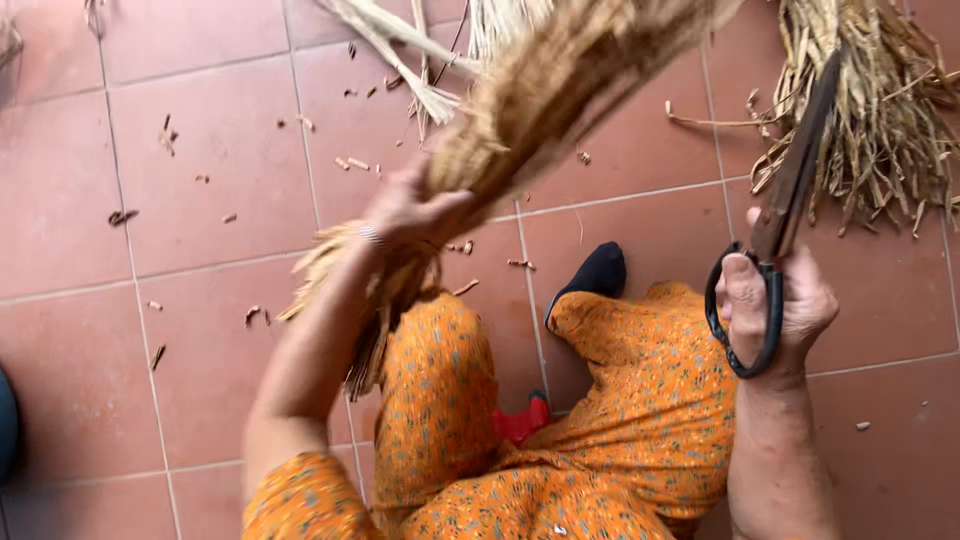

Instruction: The person sits on a tiled floor and uses shears to trim the ends of a bundle of dried plant stalks. They repeatedly cut protruding stalks, shake the bundle to align the ends, and place the trimmed bundle on the floor.

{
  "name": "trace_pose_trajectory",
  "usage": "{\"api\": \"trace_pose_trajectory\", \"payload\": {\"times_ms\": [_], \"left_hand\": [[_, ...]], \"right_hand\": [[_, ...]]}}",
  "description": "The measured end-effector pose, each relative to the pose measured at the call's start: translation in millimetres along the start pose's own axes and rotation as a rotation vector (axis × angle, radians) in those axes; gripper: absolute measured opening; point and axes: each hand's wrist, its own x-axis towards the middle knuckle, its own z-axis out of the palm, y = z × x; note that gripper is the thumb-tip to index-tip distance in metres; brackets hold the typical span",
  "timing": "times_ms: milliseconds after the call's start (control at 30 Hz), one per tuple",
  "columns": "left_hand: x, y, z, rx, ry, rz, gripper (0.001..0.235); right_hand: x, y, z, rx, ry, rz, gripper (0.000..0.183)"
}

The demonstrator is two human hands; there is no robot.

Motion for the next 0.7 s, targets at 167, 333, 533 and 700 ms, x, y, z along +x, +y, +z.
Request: {"api": "trace_pose_trajectory", "payload": {"times_ms": [167, 333, 533, 700], "left_hand": [[68.4, -58.4, 107.8, 0.191, -0.262, -0.234, 0.086], [5.9, -143.8, 84.0, 0.146, -0.149, -0.477, 0.082], [-199.1, -179.4, -42.2, 0.345, 0.296, -0.977, 0.075], [-297.1, -162.6, -87.5, 0.435, 0.569, -0.929, 0.077]], "right_hand": [[4.8, -2.0, -9.8, -0.059, 0.088, 0.156, 0.041], [7.7, 1.0, -18.7, -0.031, 0.082, 0.169, 0.041], [6.0, 1.8, -19.8, -0.068, 0.027, 0.166, 0.041], [5.5, 0.8, -13.9, -0.061, 0.028, 0.177, 0.038]]}}
